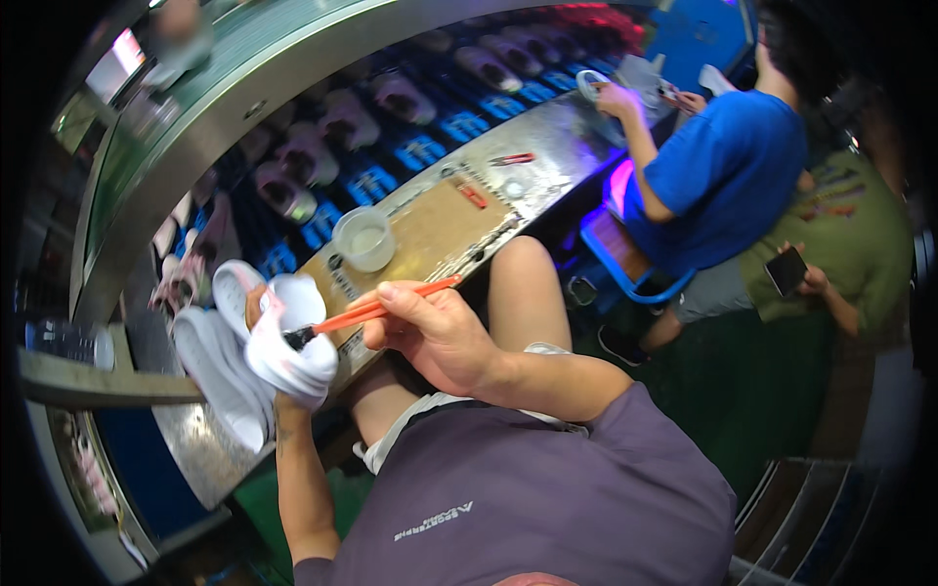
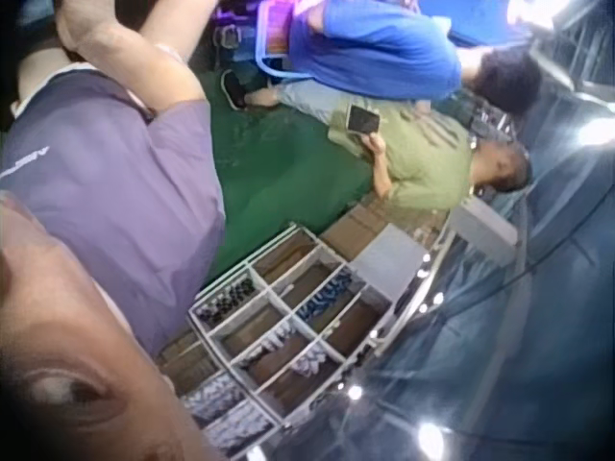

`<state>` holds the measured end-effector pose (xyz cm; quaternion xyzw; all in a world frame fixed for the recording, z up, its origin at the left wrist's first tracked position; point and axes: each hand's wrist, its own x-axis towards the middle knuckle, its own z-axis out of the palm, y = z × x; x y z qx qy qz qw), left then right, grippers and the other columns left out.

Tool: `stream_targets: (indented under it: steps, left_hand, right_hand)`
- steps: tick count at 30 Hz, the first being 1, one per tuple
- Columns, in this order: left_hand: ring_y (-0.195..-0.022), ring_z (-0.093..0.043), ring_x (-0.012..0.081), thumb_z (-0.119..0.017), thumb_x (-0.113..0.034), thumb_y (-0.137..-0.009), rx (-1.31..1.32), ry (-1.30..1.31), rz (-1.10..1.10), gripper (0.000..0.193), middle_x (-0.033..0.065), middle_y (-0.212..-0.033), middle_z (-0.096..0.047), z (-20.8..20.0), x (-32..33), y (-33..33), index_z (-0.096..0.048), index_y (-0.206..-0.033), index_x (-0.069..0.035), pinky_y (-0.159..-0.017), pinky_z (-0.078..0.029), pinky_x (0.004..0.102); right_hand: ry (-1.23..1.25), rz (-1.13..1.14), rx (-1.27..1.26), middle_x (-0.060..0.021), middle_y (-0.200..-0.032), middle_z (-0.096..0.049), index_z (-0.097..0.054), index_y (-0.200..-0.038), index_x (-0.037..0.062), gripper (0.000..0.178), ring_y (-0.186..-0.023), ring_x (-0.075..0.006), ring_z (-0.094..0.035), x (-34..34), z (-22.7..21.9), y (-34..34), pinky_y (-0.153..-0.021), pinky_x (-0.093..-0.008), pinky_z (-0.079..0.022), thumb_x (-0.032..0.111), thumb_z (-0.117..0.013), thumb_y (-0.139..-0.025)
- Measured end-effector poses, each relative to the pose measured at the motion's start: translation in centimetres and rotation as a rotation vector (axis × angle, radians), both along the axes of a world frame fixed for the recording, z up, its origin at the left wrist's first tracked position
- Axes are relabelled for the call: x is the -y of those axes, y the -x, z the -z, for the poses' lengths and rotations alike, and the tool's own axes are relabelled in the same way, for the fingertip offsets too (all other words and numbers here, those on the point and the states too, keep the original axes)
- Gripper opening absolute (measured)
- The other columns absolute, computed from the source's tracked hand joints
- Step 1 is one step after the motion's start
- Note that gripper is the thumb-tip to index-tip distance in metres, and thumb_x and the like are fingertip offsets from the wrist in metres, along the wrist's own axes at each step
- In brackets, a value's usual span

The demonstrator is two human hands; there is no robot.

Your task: The person applies adhesive to shoe soles by dipping a brush into a container of liquid and brushing it onto each sole.

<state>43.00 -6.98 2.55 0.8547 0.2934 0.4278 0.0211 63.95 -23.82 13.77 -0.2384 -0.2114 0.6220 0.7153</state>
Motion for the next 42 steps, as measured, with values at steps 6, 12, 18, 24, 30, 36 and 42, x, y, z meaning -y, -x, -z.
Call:
stream_targets:
  steps: [6, 12, 18, 24, 30, 36, 42]
  left_hand:
    - [-0.13, -0.062, 0.0419, -0.059, -0.053, -0.093, 0.674, 1.36, 0.642, 0.091, 0.032, -0.151, -0.053, -3.5, 3.3, 1.5, -0.036, -0.157, 0.006, -0.11, -0.052, 0.049]
    - [-0.13, -0.055, 0.0614, -0.061, -0.043, -0.096, 1.277, 1.967, 1.137, 0.094, 0.0454, -0.152, -0.042, -2.6, 4.8, 5.9, -0.022, -0.163, 0.01, -0.106, -0.054, 0.0622]
    - [-0.13, -0.064, 0.0406, -0.058, -0.031, -0.098, 1.141, 1.634, 0.406, 0.074, 0.0247, -0.15, -0.058, -4.1, 8.6, 8.4, -0.037, -0.159, 0.006, -0.11, -0.054, 0.0521]
    - [-0.132, -0.063, 0.0355, -0.073, -0.013, -0.083, 0.694, 1.637, 0.448, 0.088, 0.0289, -0.146, -0.059, -10.2, 9.1, 11.1, -0.036, -0.16, 0.01, -0.115, -0.047, 0.0439]
    - [-0.135, -0.062, 0.0374, -0.078, -0.019, -0.082, 0.377, 1.208, 0.882, 0.087, 0.0286, -0.153, -0.054, -21.3, -4.2, 7.9, -0.044, -0.158, 0.004, -0.113, -0.051, 0.0467]
    - [-0.127, -0.065, 0.0382, -0.069, -0.031, -0.1, 0.801, 1.07, 1.176, 0.06, 0.0211, -0.139, -0.067, -29.5, -24.7, 1.4, -0.052, -0.151, -0.004, -0.107, -0.053, 0.0486]
    - [-0.104, -0.077, 0.028, -0.056, -0.018, -0.109, 0.533, 0.417, 0.157, 0.034, 0.0164, -0.117, -0.076, -21.6, -17.7, 4.7, -0.069, -0.13, 0.006, -0.09, -0.062, 0.0349]
  right_hand:
    - [-0.032, 0.298, 0.187, -0.0047, -0.093, -0.072, -0.071, -0.123, -0.0032, 0.036, -0.089, -0.0122, -0.066, -1.0, 2.7, -4.6, -0.087, -0.0278, -0.054, 0.026, -0.053, -0.113]
    - [0.043, 0.385, 0.272, -0.0035, -0.088, -0.072, -0.074, -0.113, 0.0009, 0.031, -0.081, -0.0107, -0.066, -1.3, 8.5, -10.5, -0.079, -0.0261, -0.052, 0.025, -0.056, -0.111]
    - [0.172, 0.414, 0.176, -0.0041, -0.085, -0.071, -0.069, -0.094, 0.0089, 0.023, -0.08, -0.0162, -0.064, -1.7, 15.6, -16.6, -0.078, -0.0322, -0.05, 0.027, -0.064, -0.107]
    - [-0.009, 0.28, -0.057, -0.0019, -0.083, -0.063, -0.067, -0.101, 0.0078, 0.025, -0.084, -0.0167, -0.059, -1.0, 18.7, -19.1, -0.087, -0.0374, -0.05, 0.027, -0.055, -0.111]
    - [0.012, 0.266, -0.029, -0.0014, -0.083, -0.06, -0.065, -0.102, 0.007, 0.033, -0.087, -0.0172, -0.057, -0.8, 19.4, -19.3, -0.092, -0.0397, -0.049, 0.034, -0.052, -0.113]
    - [-0.003, 0.266, -0.022, -0.004, -0.082, -0.063, -0.068, -0.103, 0.0028, 0.034, -0.084, -0.0188, -0.06, -0.4, 19.7, -19.5, -0.093, -0.0409, -0.052, 0.03, -0.051, -0.113]
    - [-0.101, 0.238, -0.012, -0.0023, -0.086, -0.061, -0.067, -0.108, 0.0046, 0.029, -0.088, -0.0168, -0.059, -0.3, 19.9, -19.5, -0.093, -0.0398, -0.051, 0.03, -0.054, -0.112]
